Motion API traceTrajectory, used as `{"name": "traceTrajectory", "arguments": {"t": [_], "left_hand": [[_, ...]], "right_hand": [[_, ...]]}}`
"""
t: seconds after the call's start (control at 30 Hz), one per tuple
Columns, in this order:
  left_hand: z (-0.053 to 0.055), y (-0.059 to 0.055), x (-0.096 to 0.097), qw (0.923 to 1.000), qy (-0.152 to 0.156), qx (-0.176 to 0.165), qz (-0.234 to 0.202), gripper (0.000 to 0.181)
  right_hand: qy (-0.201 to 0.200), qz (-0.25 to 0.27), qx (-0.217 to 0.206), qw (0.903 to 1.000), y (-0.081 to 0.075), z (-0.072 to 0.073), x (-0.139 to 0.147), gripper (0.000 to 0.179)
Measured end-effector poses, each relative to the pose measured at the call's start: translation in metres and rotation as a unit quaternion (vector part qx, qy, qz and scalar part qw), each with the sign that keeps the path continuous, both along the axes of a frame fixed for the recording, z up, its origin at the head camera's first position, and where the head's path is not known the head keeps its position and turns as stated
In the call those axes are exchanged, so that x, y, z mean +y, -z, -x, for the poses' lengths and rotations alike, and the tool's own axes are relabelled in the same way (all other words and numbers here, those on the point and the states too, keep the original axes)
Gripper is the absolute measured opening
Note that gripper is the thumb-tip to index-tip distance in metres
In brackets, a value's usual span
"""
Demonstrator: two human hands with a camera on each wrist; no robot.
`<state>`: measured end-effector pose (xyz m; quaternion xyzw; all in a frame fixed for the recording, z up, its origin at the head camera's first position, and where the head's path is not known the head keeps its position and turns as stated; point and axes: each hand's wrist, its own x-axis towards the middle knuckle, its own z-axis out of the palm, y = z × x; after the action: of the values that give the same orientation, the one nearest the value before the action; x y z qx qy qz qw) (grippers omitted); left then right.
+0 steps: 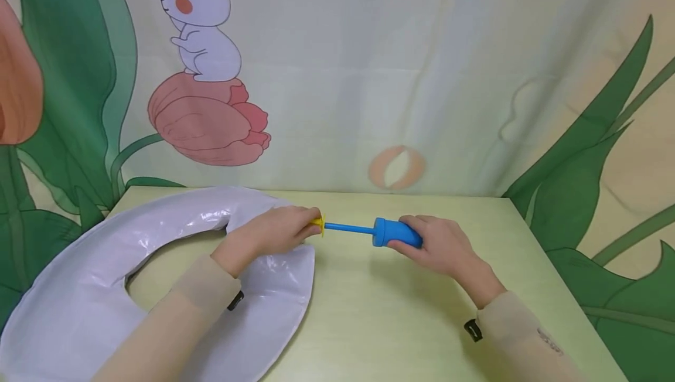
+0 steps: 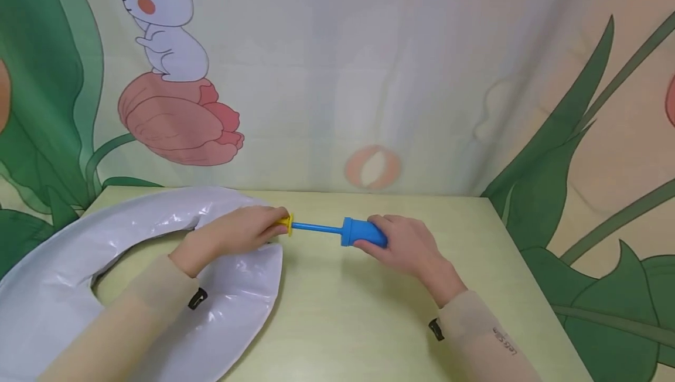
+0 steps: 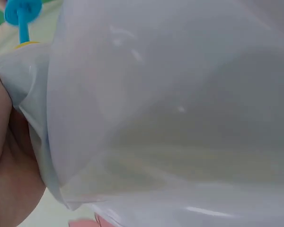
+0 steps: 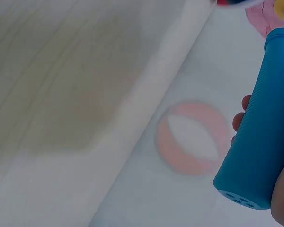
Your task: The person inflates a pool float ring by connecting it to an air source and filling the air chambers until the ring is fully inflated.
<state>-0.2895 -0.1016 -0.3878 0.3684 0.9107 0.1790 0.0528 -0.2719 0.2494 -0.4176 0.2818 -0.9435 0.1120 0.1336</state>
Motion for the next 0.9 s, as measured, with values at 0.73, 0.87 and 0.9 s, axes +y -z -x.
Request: {"name": "traceTrajectory", "arguments": {"t": [0.73,0.87,0.9], "left_hand": [[-0.014,-0.009,0.04,0.9971,0.009,0.072,0.023,0.015],[-0.014,-0.001,0.043,0.9983,0.016,0.056,0.0,0.016],[-0.014,0.0,0.042,0.9985,0.016,0.051,-0.008,0.016]], "right_hand": [[-0.024,-0.009,0.056,0.9981,-0.012,-0.002,-0.046,0.055],[-0.026,-0.018,0.045,0.9985,-0.013,-0.006,-0.05,0.056],[-0.024,-0.019,0.037,0.9988,-0.014,-0.007,-0.049,0.056]]}}
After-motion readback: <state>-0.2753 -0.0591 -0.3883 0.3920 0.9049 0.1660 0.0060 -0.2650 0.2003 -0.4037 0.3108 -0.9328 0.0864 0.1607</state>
